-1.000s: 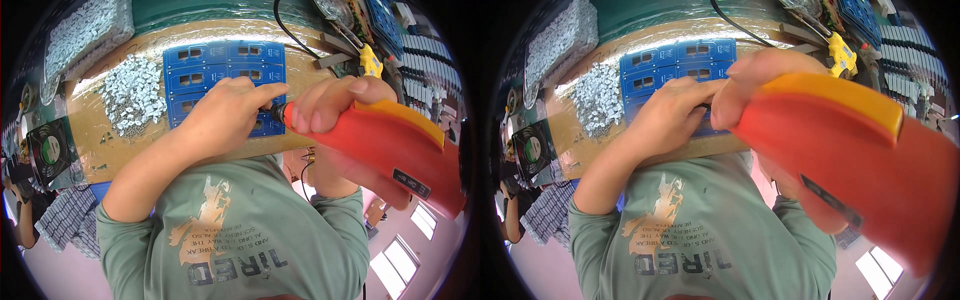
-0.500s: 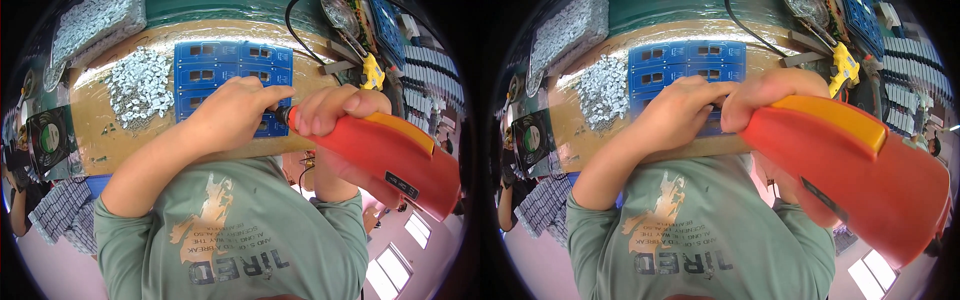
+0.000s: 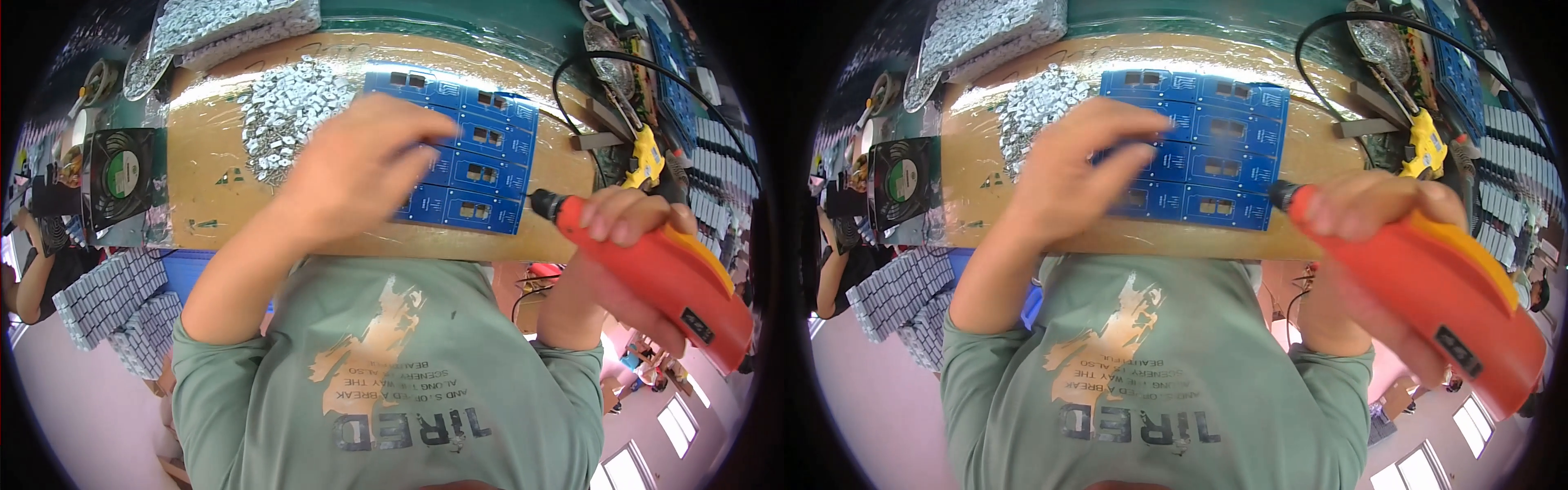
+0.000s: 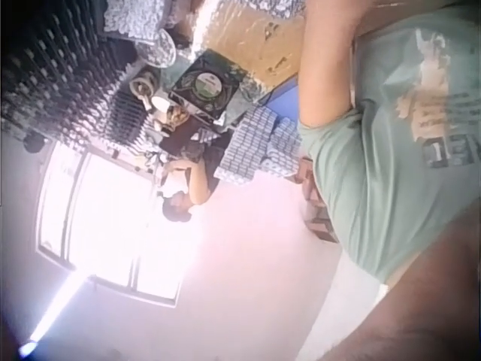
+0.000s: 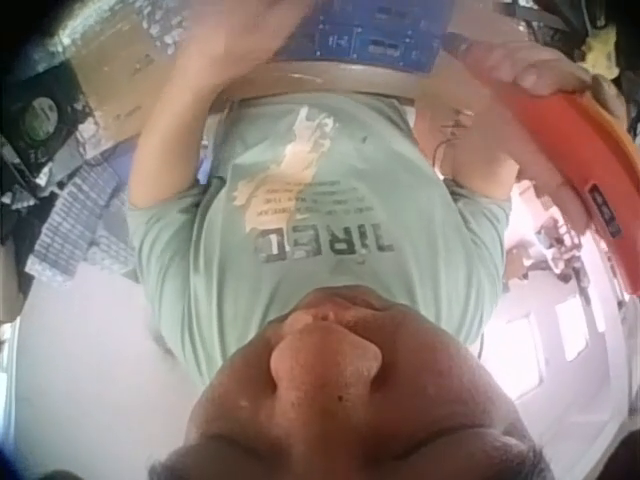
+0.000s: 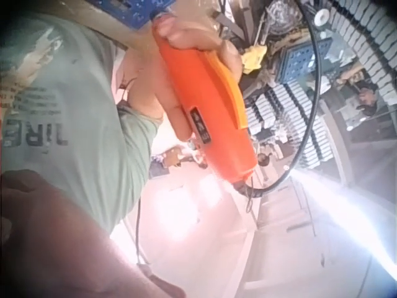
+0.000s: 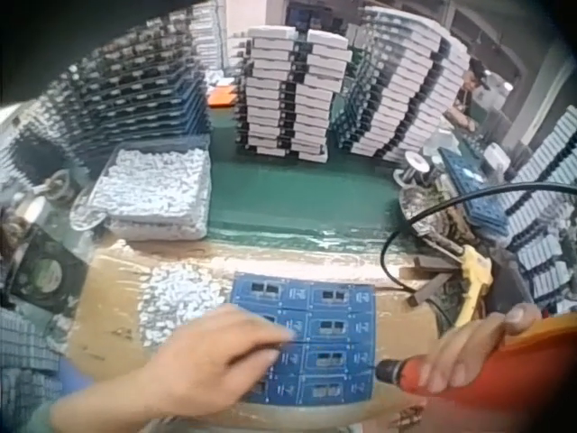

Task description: The person assembles small white socket components into blue light fixture bases by fastening them with screws using an electric screwdriver.

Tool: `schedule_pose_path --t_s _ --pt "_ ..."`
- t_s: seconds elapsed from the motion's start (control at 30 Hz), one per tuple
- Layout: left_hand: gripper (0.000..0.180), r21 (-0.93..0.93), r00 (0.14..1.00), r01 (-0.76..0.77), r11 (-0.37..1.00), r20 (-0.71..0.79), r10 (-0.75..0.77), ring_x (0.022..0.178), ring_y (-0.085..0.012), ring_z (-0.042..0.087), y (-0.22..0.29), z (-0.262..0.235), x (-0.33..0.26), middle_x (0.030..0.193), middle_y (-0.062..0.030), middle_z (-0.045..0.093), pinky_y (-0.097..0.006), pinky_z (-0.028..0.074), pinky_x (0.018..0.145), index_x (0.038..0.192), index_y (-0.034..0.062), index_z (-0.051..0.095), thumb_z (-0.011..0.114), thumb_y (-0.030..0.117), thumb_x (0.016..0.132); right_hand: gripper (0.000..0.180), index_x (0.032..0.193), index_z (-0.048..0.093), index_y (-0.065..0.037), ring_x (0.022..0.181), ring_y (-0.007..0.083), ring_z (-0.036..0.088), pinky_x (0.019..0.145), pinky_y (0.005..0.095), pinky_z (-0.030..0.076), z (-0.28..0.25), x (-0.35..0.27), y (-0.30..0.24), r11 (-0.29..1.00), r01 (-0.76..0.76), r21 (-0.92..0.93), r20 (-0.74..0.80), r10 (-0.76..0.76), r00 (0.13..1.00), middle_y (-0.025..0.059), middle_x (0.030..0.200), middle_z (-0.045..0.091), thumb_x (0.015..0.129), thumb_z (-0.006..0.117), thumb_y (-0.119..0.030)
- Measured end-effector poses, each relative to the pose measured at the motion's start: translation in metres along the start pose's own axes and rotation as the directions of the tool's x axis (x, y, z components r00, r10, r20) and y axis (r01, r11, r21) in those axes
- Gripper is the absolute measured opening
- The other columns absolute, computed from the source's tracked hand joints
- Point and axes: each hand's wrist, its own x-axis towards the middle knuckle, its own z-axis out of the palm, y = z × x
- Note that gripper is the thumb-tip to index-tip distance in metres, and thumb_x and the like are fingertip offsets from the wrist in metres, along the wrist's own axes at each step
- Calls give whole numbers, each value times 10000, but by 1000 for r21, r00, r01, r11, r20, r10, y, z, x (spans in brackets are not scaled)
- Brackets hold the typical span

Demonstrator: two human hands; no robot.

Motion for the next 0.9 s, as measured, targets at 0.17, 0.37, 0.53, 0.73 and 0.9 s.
schedule_pose_path --t_s 0.17,0.37,0.53,0.73,0.9 --pt "91 360 970 243 901 -78 -230 896 -288 622 -18 -52 -43 909 -78 654 -392 504 788 891 61 711 706 79 802 1237 1382 438 22 750 269 557 710 420 472 -34 -11 -1 995 -39 -87 -87 32 996 121 901 576 618 560 -943" --pt "83 464 963 257 848 -46 -267 861 -290 607 -14 -47 -68 847 -76 615 -387 500 758 851 55 691 722 75 777 1240 1369 450 28 752 253 566 717 411 473 -38 -21 12 993 -99 -67 -183 86 979 110 884 578 622 527 -959" --pt "97 458 987 133 879 23 -161 850 -291 596 -16 -48 -62 847 -72 609 -394 493 751 842 60 689 730 71 755 1277 1451 338 37 863 303 570 774 460 499 -47 -19 16 994 -80 75 1 81 997 196 1025 587 643 564 -926" --pt "110 495 970 123 860 124 -210 835 -289 572 -17 -55 -72 838 -68 582 -401 476 744 857 69 682 720 51 755 1307 1483 298 22 884 295 556 792 464 488 -55 -24 11 996 -78 41 -8 79 997 188 1034 576 630 564 -933" --pt "118 480 976 41 876 170 -138 830 -280 564 -16 -54 -73 835 -61 564 -392 466 737 862 75 660 704 53 755 1292 1432 373 32 809 269 560 740 427 483 -39 -21 13 996 -88 23 -132 90 987 150 945 578 623 503 -967"
